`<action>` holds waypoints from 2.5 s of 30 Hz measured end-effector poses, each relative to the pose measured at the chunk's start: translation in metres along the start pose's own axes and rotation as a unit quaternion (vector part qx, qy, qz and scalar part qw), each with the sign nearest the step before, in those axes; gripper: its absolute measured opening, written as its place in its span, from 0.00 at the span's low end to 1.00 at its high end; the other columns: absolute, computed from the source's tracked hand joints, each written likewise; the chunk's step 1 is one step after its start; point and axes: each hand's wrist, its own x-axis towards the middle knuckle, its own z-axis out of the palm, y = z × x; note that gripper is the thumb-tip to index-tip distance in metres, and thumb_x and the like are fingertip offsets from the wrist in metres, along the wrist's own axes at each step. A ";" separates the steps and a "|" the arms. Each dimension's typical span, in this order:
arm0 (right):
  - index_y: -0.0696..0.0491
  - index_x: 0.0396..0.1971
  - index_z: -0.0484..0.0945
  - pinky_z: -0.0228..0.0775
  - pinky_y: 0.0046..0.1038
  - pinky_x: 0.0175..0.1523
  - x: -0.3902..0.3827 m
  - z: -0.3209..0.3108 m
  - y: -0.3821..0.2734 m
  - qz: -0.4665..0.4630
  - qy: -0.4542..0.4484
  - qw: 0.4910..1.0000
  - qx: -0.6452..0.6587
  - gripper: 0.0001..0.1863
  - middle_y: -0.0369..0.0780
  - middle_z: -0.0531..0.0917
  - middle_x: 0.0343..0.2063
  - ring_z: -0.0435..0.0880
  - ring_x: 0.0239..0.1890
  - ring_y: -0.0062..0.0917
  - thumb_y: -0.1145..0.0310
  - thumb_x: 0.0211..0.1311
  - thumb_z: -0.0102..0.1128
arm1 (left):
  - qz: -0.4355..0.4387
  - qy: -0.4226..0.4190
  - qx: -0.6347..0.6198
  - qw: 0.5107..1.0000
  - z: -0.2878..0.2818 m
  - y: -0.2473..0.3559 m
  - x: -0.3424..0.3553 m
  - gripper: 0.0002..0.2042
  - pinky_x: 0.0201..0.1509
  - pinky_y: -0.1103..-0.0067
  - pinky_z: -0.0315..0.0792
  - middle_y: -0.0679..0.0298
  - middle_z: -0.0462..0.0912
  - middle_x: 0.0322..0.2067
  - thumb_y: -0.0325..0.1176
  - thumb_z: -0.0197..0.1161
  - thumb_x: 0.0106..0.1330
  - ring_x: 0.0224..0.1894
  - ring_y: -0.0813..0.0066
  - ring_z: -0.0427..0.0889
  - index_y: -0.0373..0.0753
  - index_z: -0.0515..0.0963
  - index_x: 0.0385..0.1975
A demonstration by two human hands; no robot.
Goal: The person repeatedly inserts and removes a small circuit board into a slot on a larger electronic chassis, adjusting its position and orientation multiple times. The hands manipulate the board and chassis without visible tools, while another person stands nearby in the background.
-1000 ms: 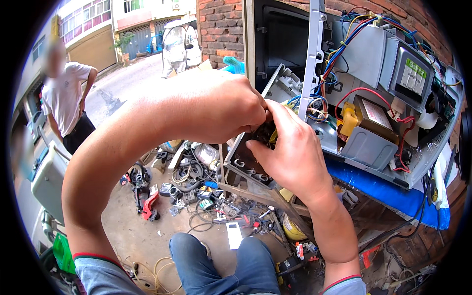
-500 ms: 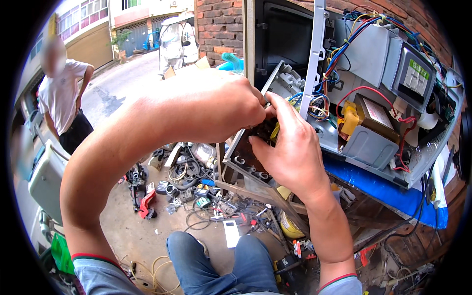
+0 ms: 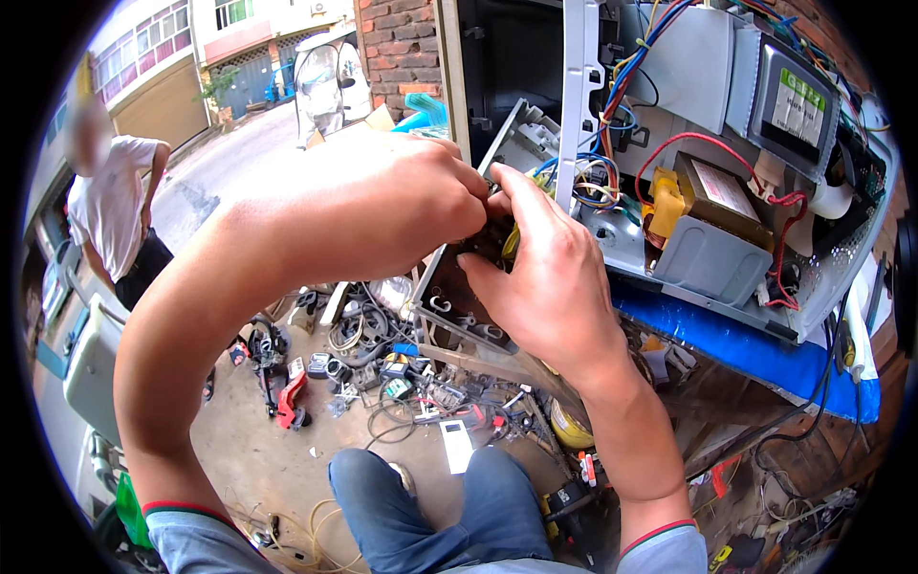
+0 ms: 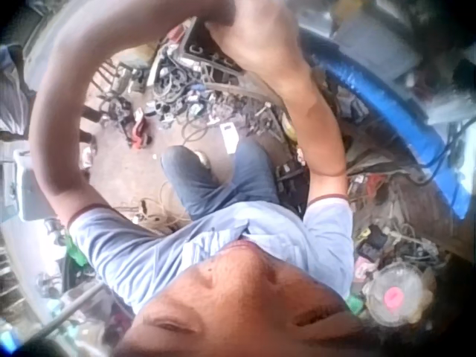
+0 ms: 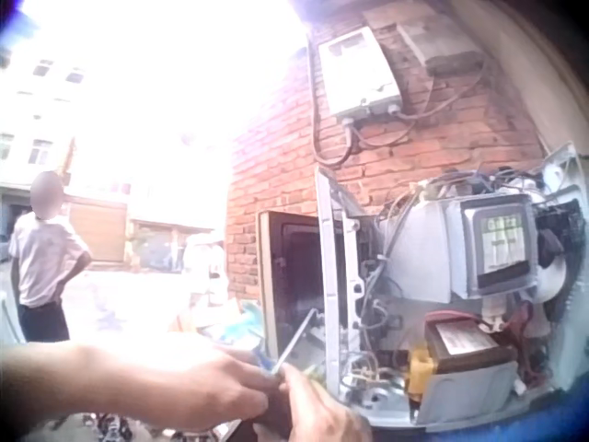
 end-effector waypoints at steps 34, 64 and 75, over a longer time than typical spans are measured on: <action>0.65 0.60 0.73 0.81 0.40 0.47 -0.004 0.002 0.004 -0.010 0.017 1.000 -0.016 0.35 0.52 0.87 0.43 0.88 0.42 0.48 0.76 0.49 0.74 | 0.002 -0.033 0.001 0.999 -0.004 0.007 0.009 0.05 0.49 0.65 0.78 0.58 0.86 0.41 0.26 0.71 0.58 0.43 0.56 0.83 0.33 0.83 0.31; 0.61 0.42 0.83 0.81 0.32 0.42 -0.111 0.023 0.017 0.002 0.147 0.985 0.096 0.14 0.52 0.76 0.56 0.88 0.37 0.34 0.77 0.57 0.74 | -0.015 -0.058 0.075 0.995 -0.007 0.020 0.015 0.05 0.49 0.66 0.81 0.60 0.87 0.49 0.26 0.72 0.59 0.47 0.58 0.85 0.37 0.84 0.33; 0.61 0.37 0.82 0.81 0.33 0.42 -0.107 0.023 0.020 -0.021 0.168 0.980 0.107 0.09 0.50 0.80 0.48 0.87 0.39 0.39 0.81 0.57 0.72 | -0.010 -0.035 0.025 0.999 0.000 0.015 0.021 0.08 0.47 0.64 0.81 0.56 0.86 0.45 0.24 0.72 0.59 0.46 0.53 0.84 0.34 0.79 0.33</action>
